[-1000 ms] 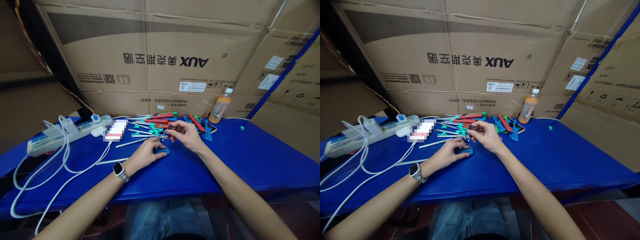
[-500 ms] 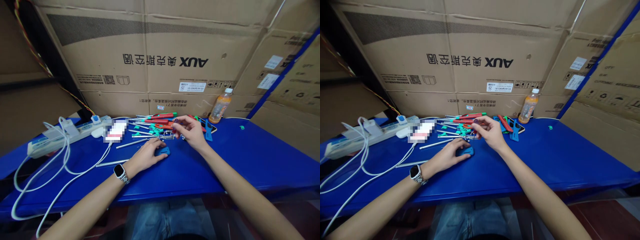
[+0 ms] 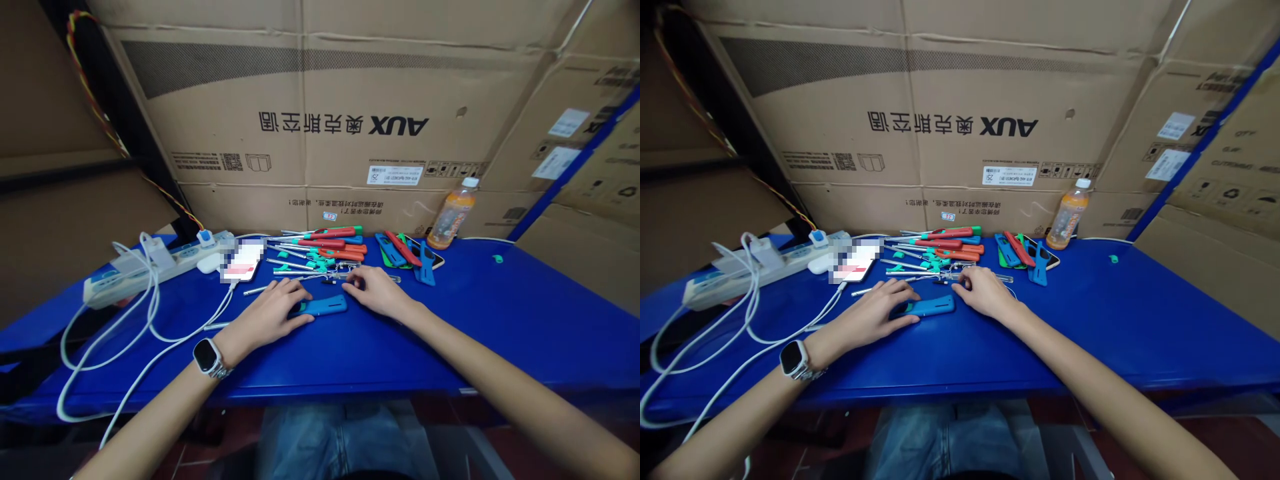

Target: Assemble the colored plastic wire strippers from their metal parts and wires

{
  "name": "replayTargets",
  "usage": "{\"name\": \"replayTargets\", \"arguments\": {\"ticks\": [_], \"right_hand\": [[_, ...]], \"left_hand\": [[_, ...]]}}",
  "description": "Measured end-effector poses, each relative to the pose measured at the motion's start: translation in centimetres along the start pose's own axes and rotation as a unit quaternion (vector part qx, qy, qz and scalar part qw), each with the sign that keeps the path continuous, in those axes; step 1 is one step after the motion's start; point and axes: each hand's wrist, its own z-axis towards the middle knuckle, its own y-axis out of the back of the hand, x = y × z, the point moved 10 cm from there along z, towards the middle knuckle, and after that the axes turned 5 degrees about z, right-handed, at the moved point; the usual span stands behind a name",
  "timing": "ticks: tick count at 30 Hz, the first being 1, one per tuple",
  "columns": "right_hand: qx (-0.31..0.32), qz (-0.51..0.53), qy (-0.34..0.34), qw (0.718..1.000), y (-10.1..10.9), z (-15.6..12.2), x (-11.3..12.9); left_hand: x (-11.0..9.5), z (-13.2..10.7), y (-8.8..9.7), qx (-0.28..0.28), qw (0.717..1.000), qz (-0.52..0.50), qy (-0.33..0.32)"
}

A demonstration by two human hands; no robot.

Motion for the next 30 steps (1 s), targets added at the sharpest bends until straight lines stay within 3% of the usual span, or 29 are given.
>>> {"name": "replayTargets", "arguments": {"ticks": [2, 6, 8, 12, 18, 23, 26, 30], "right_hand": [[-0.029, -0.004, 0.026, 0.999, 1.0, -0.4, 1.4], [0.032, 0.015, 0.145, 0.989, 0.6, -1.3, 5.1], [0.04, 0.025, 0.173, 0.984, 0.7, -1.1, 5.6], [0.002, 0.036, 0.179, 0.983, 2.2, 1.3, 4.0], [-0.067, 0.011, 0.154, 0.986, 5.0, 7.8, -0.5], [-0.063, -0.07, 0.108, 0.99, 4.5, 13.6, -3.6], [-0.041, -0.111, 0.084, 0.989, 3.5, 15.4, -4.6], [-0.044, -0.118, 0.075, 0.989, 2.9, 15.7, -5.1]], "left_hand": [[-0.6, 0.3, 0.5, -0.01, 1.0, -0.001, -0.017], [-1.9, 1.5, 2.5, -0.032, 0.998, 0.001, -0.054], [-2.0, 2.6, 3.5, -0.038, 0.997, -0.002, -0.065], [-0.7, 5.6, 5.7, -0.084, 0.992, 0.004, -0.09], [5.6, 11.7, 6.7, -0.116, 0.991, 0.02, -0.06], [10.8, 16.5, 5.3, -0.116, 0.993, 0.007, 0.017], [12.2, 17.9, 3.7, -0.108, 0.994, 0.009, 0.032], [12.9, 18.0, 2.1, -0.105, 0.994, 0.004, 0.033]]}}
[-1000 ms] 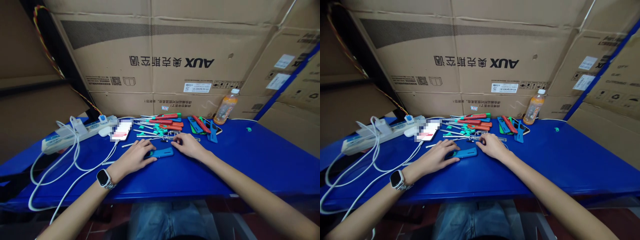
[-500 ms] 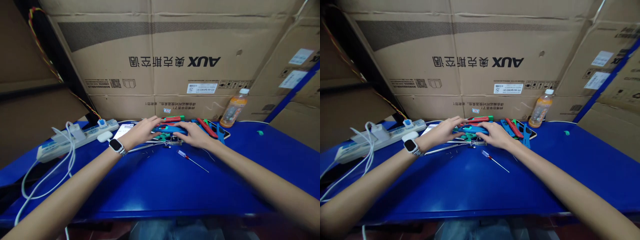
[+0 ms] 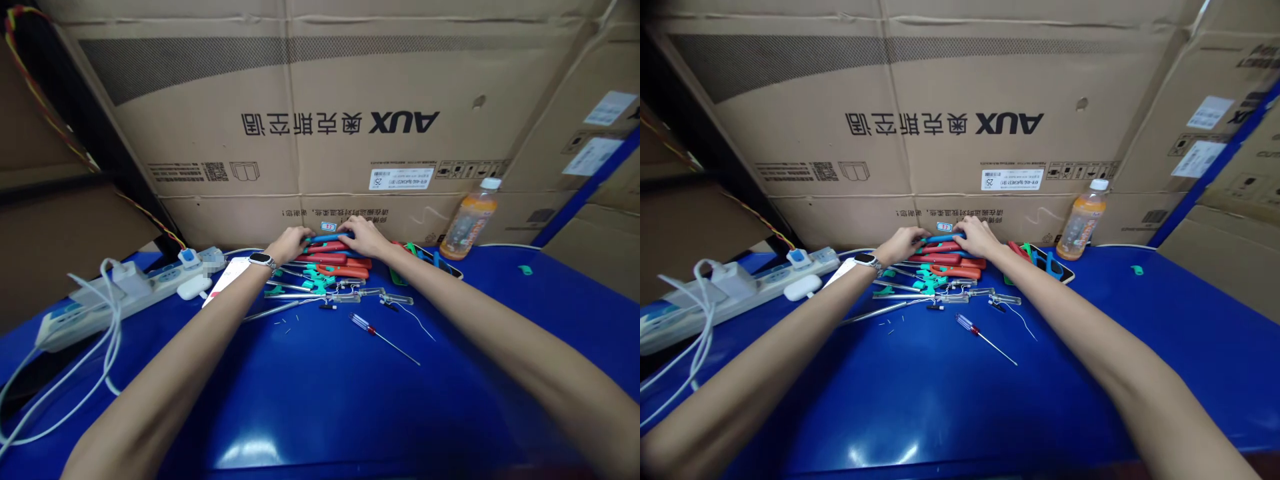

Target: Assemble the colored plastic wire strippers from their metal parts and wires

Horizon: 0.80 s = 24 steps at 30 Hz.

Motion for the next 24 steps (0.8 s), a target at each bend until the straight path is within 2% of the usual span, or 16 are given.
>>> {"name": "replayTargets", "arguments": {"ticks": [4, 10, 13, 16, 20, 24], "right_hand": [[-0.017, 0.018, -0.006, 1.0, 0.1, -0.6, -0.1], [-0.071, 0.046, -0.028, 0.996, 2.0, -2.5, 0.4], [-0.095, 0.072, -0.02, 0.993, 3.2, -4.7, 1.4], [-0.101, 0.088, -0.013, 0.991, 4.0, -7.5, 2.1], [-0.116, 0.081, -0.051, 0.989, 5.0, -11.6, 1.1], [-0.129, 0.048, -0.143, 0.98, 5.8, -15.4, -1.8]], "left_hand": [[0.0, -0.7, 0.1, -0.009, 1.0, -0.003, -0.004], [-1.8, -2.3, 2.3, -0.039, 0.999, 0.007, -0.003], [-4.3, -3.3, 3.3, -0.055, 0.998, 0.021, -0.026], [-7.6, -4.0, 3.5, -0.049, 0.997, 0.018, -0.06], [-12.3, -3.8, 2.3, -0.013, 0.994, 0.003, -0.11], [-16.5, -2.3, 0.1, 0.015, 0.988, 0.006, -0.151]]}}
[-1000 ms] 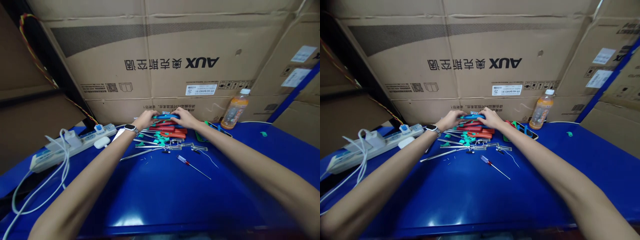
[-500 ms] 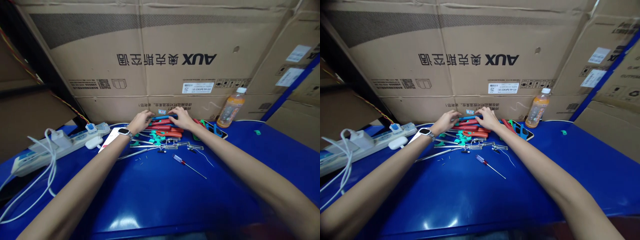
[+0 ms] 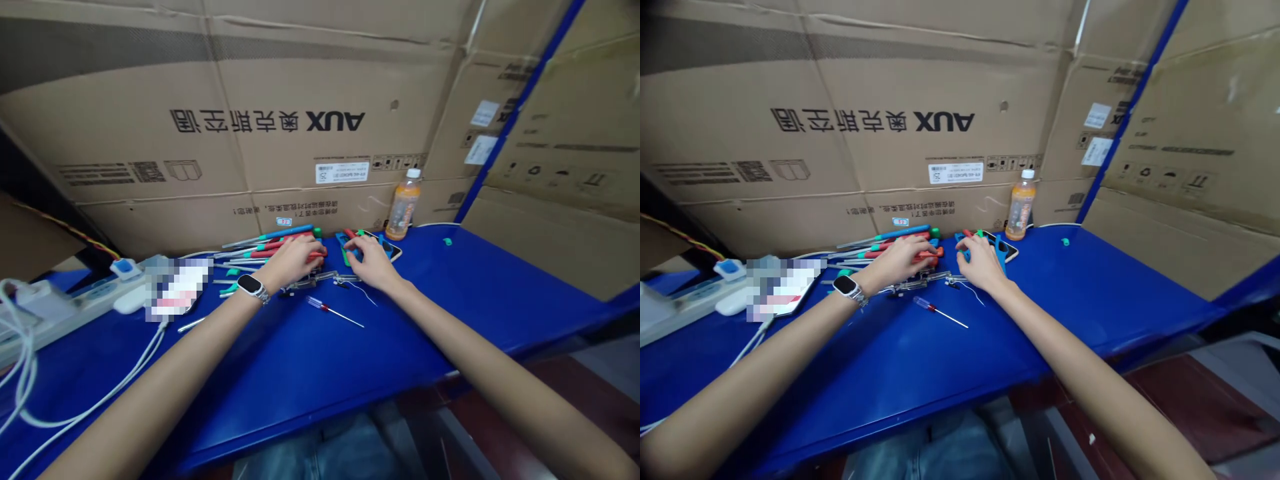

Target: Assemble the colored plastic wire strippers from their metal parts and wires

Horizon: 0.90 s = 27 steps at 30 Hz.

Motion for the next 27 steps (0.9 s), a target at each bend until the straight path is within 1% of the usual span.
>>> {"name": "replayTargets", "arguments": {"ticks": [2, 4, 7, 9, 11, 13, 15, 19, 22, 24, 25, 27], "right_hand": [[-0.004, -0.046, -0.048, 0.998, 0.8, -0.9, -1.8], [-0.006, -0.103, -0.084, 0.991, 1.4, -1.3, -3.2], [0.008, -0.172, -0.103, 0.98, 1.6, -1.2, -3.9], [0.028, -0.191, -0.103, 0.976, 1.2, -0.8, -4.0], [0.045, -0.189, -0.106, 0.975, 0.9, -0.4, -4.1], [0.049, -0.179, -0.109, 0.977, 0.7, -0.1, -4.3], [0.041, -0.168, -0.107, 0.979, 0.8, 0.1, -4.4], [0.008, -0.136, -0.078, 0.988, 1.2, 0.2, -4.4], [-0.034, -0.099, -0.046, 0.993, 2.0, -0.1, -3.7], [-0.058, -0.068, -0.01, 0.996, 2.6, -0.5, -2.5], [-0.064, -0.049, 0.016, 0.997, 2.8, -0.8, -1.6], [-0.056, -0.008, 0.077, 0.995, 2.8, -1.5, 0.8]], "left_hand": [[-1.2, 1.6, -1.5, 0.024, 0.999, 0.02, -0.013], [-1.8, 3.2, -2.9, 0.037, 0.998, 0.044, -0.013], [-2.1, 5.4, -4.2, 0.039, 0.997, 0.061, -0.005], [-2.0, 6.6, -4.8, 0.036, 0.997, 0.067, 0.001], [-1.8, 7.5, -5.1, 0.028, 0.997, 0.075, 0.007], [-1.8, 8.1, -5.1, 0.018, 0.997, 0.081, 0.007], [-2.1, 8.6, -5.1, 0.013, 0.996, 0.088, -0.005], [-2.4, 9.3, -4.7, 0.016, 0.994, 0.104, -0.033], [-2.3, 9.0, -3.7, 0.018, 0.993, 0.108, -0.038], [-2.2, 8.0, -2.3, 0.011, 0.993, 0.109, -0.046], [-2.3, 7.1, -1.2, 0.0, 0.993, 0.108, -0.056], [-2.5, 4.5, 0.6, -0.002, 0.992, 0.105, -0.069]]}}
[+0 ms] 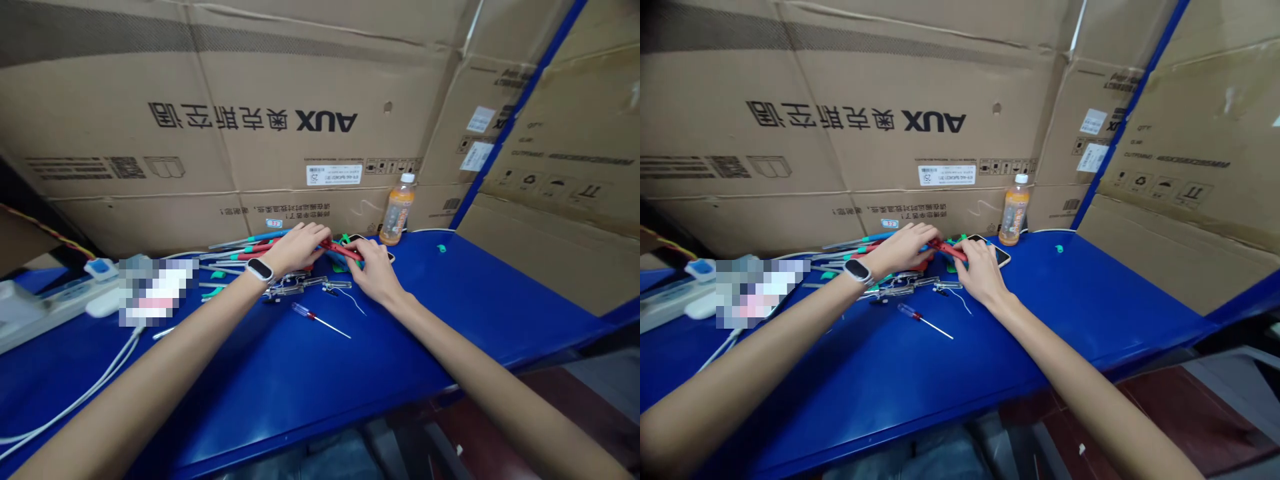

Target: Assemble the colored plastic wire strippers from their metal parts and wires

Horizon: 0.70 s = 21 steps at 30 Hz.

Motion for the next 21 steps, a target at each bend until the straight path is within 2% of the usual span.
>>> {"name": "replayTargets", "arguments": {"ticks": [3, 5, 8, 10, 13, 16, 19, 21], "right_hand": [[0.032, 0.074, 0.095, 0.992, -0.7, -0.9, 4.7], [0.089, 0.113, 0.146, 0.979, -2.3, -1.6, 7.8], [0.159, 0.143, 0.188, 0.959, -5.0, -2.4, 11.4], [0.198, 0.157, 0.202, 0.946, -6.7, -2.7, 13.1], [0.242, 0.164, 0.201, 0.935, -8.7, -2.8, 14.2], [0.264, 0.171, 0.176, 0.933, -9.7, -2.7, 14.2], [0.262, 0.214, 0.14, 0.931, -9.9, -2.6, 13.6], [0.239, 0.244, 0.112, 0.933, -9.8, -2.4, 13.0]], "left_hand": [[-0.4, -5.5, 2.4, 0.011, 1.0, -0.013, -0.002], [-0.3, -9.5, 3.6, 0.016, 0.999, -0.021, 0.027], [0.0, -14.9, 3.4, 0.051, 0.994, -0.05, 0.088], [0.2, -17.4, 2.9, 0.053, 0.988, -0.085, 0.119], [0.7, -19.4, 2.0, 0.048, 0.976, -0.152, 0.149], [1.1, -20.2, 1.3, 0.039, 0.965, -0.198, 0.168], [1.3, -20.6, 1.0, 0.038, 0.957, -0.218, 0.185], [1.3, -20.7, 1.0, 0.031, 0.956, -0.225, 0.188]]}}
